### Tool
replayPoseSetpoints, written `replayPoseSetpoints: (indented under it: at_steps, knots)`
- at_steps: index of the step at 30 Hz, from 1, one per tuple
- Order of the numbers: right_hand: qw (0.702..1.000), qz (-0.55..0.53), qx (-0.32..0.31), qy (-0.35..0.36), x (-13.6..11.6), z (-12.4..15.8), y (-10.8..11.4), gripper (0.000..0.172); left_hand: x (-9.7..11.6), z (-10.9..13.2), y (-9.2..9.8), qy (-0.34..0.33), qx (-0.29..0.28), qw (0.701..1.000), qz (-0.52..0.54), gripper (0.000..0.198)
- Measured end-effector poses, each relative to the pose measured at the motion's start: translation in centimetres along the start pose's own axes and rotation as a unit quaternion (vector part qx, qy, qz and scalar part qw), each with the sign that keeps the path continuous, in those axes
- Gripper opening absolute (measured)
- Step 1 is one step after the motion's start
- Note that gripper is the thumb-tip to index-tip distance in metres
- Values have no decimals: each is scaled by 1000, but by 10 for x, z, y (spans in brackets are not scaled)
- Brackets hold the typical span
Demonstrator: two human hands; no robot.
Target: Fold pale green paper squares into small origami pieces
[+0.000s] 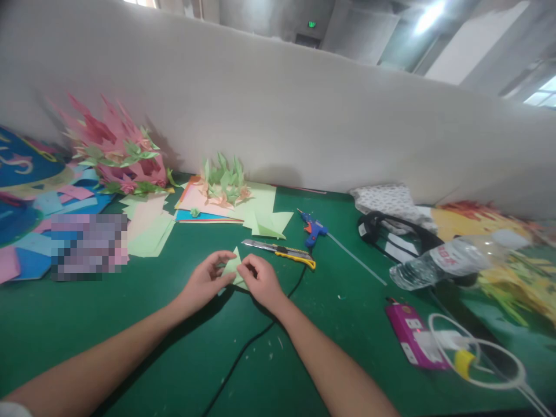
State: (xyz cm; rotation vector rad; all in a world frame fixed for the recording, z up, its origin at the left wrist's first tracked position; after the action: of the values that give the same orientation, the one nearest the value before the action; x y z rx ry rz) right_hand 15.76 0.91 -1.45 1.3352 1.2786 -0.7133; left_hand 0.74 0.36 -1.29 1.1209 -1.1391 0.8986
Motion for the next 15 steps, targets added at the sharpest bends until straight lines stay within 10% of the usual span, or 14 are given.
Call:
replayPoseSetpoints:
  at_steps: [15]
  knots:
    - [999,-13,32,21,-2,2,0,21,3,0,-6,57,-49,986,148,43]
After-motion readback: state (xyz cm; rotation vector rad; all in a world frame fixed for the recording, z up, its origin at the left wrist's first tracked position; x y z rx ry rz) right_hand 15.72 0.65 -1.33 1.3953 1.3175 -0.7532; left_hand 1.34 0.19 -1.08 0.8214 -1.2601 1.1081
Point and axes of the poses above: each hand's wrist, its own z-axis away from the middle knuckle, its own y-axis out of the back of the hand, x = y × z, the point moved 1 cm from there along -z, towards the middle knuckle, and after that the axes turned 13 degrees about -z, right-handed, at the moved point
